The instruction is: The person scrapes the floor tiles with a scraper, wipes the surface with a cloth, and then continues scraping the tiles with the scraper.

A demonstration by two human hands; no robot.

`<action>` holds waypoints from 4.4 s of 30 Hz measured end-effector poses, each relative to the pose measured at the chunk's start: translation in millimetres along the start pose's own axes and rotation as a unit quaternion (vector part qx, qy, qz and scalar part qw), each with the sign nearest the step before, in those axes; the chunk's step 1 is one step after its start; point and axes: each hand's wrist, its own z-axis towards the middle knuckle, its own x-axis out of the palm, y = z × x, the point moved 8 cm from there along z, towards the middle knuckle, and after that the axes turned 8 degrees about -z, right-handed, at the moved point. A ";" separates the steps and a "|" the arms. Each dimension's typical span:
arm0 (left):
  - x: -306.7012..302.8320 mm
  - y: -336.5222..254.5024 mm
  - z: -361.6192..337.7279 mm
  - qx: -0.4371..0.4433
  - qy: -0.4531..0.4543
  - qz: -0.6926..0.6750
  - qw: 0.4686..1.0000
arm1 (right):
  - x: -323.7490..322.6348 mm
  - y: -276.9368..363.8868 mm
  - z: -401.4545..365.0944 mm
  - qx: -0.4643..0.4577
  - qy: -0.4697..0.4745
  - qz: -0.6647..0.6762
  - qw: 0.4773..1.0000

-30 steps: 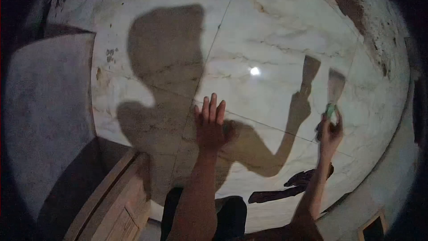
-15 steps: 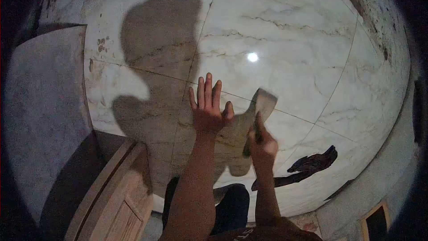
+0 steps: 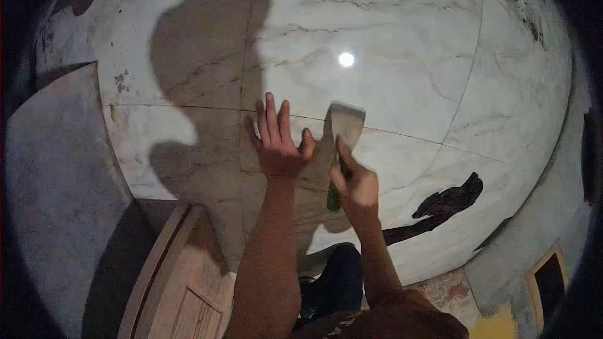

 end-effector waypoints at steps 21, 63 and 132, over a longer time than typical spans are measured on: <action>-2.3 -1.2 -2.3 0.018 -0.038 0.025 0.999 | -11.8 10.8 25.0 0.001 -0.012 -0.023 1.000; 0.2 7.2 -4.8 0.025 -0.013 -0.035 0.999 | -25.1 -43.0 19.0 -0.209 -0.136 -0.269 0.930; -19.4 15.4 -6.1 0.023 -0.035 0.076 0.996 | -31.7 -35.4 41.6 -0.430 -0.241 -0.281 0.823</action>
